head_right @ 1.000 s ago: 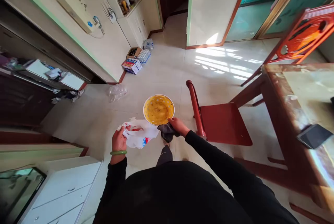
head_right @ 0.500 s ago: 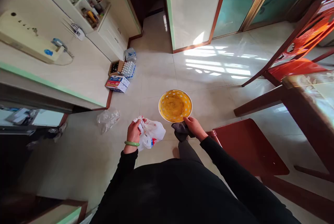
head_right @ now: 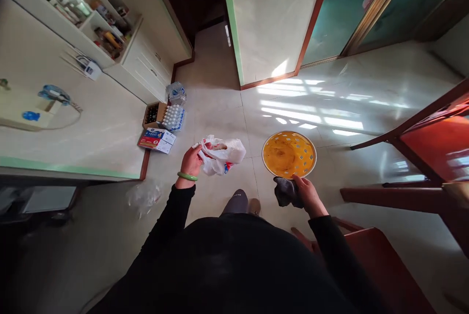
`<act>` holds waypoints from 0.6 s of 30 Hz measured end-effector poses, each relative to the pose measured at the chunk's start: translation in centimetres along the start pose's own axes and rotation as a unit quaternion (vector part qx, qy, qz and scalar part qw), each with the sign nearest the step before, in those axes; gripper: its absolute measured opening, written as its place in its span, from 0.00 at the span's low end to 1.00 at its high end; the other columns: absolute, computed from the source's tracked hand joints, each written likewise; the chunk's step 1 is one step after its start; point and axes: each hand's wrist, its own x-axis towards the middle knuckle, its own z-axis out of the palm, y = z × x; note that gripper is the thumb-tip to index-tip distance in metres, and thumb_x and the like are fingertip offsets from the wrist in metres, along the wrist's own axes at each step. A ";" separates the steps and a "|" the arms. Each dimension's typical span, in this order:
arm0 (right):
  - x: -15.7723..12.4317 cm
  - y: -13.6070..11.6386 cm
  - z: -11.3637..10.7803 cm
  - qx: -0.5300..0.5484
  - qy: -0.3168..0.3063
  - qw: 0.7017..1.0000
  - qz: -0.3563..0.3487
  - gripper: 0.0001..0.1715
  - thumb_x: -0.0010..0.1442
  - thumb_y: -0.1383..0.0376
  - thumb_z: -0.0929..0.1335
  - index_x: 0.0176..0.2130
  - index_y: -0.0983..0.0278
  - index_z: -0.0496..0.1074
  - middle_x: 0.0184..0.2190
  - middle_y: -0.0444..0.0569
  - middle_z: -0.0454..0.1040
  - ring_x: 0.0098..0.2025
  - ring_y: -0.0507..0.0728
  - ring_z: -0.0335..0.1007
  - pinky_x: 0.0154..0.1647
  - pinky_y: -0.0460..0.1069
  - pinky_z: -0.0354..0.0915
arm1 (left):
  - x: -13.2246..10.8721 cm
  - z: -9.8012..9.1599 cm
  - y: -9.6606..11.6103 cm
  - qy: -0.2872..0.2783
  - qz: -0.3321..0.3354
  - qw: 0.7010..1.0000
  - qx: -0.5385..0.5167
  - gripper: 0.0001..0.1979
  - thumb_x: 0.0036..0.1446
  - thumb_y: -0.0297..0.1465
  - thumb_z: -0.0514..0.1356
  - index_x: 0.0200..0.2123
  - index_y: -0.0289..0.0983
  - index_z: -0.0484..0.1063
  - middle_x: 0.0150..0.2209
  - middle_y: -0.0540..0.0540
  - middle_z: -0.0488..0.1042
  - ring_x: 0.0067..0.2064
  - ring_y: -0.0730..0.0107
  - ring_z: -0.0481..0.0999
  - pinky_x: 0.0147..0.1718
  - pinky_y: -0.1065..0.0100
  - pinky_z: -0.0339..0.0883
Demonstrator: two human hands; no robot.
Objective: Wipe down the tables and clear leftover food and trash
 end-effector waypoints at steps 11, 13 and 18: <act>15.4 -16.9 1.3 0.165 0.107 0.977 0.086 0.20 0.62 0.51 0.67 0.40 0.66 0.74 0.22 0.47 0.74 0.18 0.53 0.66 0.16 0.46 0.61 | 27.6 18.4 3.9 -0.135 -0.078 0.987 0.023 0.19 0.46 0.37 0.75 0.42 0.38 0.81 0.44 0.39 0.86 0.53 0.51 0.84 0.48 0.59 0.75; 17.6 -19.3 0.1 0.177 0.149 0.968 0.095 0.19 0.61 0.52 0.67 0.39 0.65 0.74 0.22 0.47 0.74 0.19 0.54 0.67 0.17 0.46 0.62 | 31.8 23.1 4.4 -0.163 -0.096 0.981 0.033 0.18 0.46 0.36 0.74 0.41 0.38 0.81 0.43 0.40 0.86 0.52 0.53 0.85 0.48 0.60 0.75; 24.1 -22.6 -4.4 0.180 0.213 0.953 0.115 0.22 0.60 0.48 0.67 0.38 0.64 0.75 0.25 0.52 0.77 0.22 0.57 0.72 0.20 0.48 0.65 | 40.8 35.8 4.3 -0.240 -0.112 0.963 0.055 0.19 0.47 0.37 0.74 0.43 0.39 0.81 0.46 0.41 0.86 0.53 0.55 0.84 0.49 0.61 0.74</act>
